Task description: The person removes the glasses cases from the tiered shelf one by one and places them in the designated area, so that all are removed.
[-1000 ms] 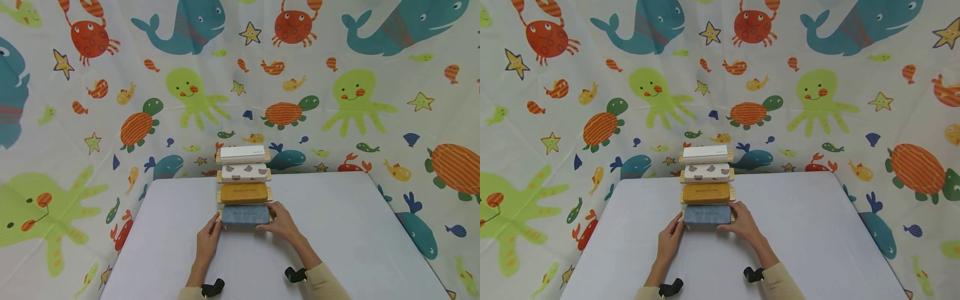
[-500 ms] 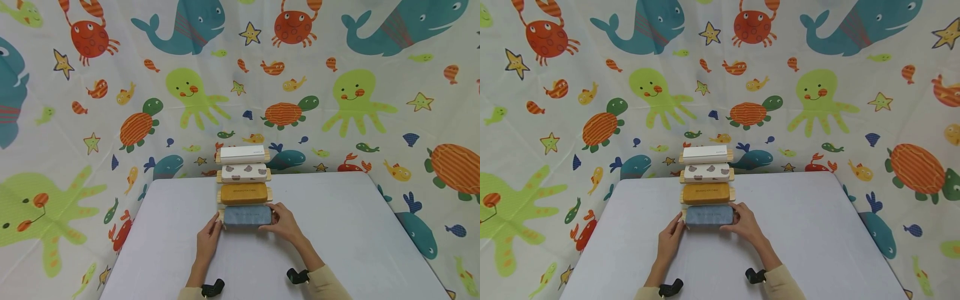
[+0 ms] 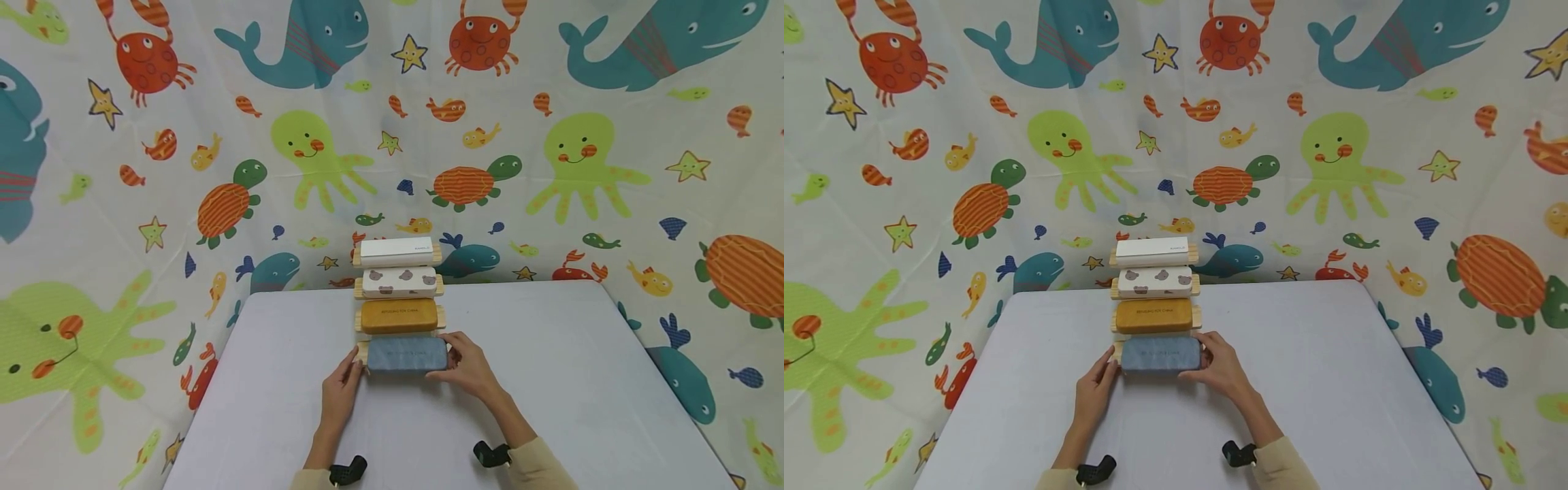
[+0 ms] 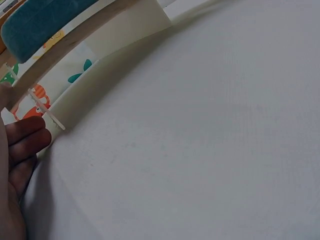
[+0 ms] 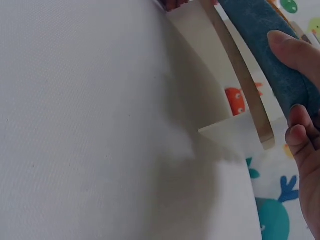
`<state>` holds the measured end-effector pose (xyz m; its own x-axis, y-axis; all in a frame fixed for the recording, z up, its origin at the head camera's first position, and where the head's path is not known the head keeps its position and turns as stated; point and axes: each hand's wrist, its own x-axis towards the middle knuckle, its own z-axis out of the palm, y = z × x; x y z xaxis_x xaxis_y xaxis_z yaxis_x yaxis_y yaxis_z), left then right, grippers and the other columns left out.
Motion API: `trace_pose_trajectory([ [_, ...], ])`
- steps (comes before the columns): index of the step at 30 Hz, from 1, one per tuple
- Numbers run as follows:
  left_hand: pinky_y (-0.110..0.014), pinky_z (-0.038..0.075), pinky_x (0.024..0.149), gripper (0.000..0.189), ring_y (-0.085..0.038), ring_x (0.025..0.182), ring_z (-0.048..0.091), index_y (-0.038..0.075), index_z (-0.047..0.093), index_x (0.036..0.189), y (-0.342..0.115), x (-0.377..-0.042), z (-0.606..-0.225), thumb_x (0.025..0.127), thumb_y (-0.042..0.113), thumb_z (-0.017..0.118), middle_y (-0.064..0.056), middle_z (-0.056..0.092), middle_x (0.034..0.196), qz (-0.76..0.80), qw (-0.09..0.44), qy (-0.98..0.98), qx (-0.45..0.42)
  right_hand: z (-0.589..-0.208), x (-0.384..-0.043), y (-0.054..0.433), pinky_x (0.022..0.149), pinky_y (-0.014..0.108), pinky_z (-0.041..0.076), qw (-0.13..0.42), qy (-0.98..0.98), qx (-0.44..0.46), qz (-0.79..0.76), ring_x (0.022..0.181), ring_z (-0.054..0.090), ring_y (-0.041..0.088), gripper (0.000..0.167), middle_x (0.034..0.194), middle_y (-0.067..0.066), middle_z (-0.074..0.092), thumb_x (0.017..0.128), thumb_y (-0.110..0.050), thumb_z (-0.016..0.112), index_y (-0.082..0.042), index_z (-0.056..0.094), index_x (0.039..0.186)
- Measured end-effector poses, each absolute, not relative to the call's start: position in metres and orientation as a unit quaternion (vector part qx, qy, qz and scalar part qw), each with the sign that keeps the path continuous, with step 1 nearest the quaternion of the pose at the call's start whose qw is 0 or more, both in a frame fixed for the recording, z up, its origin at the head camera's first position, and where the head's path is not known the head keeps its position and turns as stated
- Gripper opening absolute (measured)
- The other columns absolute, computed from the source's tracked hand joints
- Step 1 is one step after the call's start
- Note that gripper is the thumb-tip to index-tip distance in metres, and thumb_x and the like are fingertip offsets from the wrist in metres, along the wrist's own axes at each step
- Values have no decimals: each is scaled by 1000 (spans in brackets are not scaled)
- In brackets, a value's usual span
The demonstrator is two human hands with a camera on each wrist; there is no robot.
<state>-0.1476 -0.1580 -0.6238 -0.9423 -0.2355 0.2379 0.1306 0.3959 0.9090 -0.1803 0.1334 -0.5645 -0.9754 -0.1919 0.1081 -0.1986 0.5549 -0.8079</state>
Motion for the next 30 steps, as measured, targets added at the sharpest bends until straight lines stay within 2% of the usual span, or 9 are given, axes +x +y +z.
trace_pose_trajectory([
  [5, -13, 53, 77, 35, 2, 85, 66, 21, 66, 134, -159, -148, -626, 99, 27, 64, -1, 78, 101, -550, 162, -819, 38, -559, -177, 138, 62, 20, 43, 11, -878, 114, 465, 77, 52, 10, 78, 109, -5, 57, 62, -47, 94, -18, 64, 128],
  [15, -14, 54, 79, 37, 1, 88, 67, 20, 65, 136, -158, -148, -628, 100, 30, 64, -4, 78, 104, -542, 166, -823, 34, -548, -170, 154, 66, 19, 45, 38, -875, 125, 466, 78, 53, 10, 76, 116, -4, 59, 65, -43, 94, -18, 64, 130],
  [24, -16, 54, 78, 37, 1, 86, 67, 21, 64, 136, -158, -148, -626, 100, 31, 63, -2, 78, 102, -545, 154, -823, 40, -531, -165, 177, 71, 18, 49, 72, -873, 134, 464, 77, 54, 10, 77, 118, 1, 61, 67, -36, 94, -11, 63, 133],
  [30, -17, 55, 80, 38, 0, 89, 68, 21, 64, 136, -158, -148, -626, 100, 32, 62, -2, 78, 105, -544, 153, -824, 42, -518, -168, 201, 67, 19, 49, 106, -868, 148, 463, 76, 52, 9, 74, 118, 6, 60, 68, -25, 94, -7, 62, 132],
])
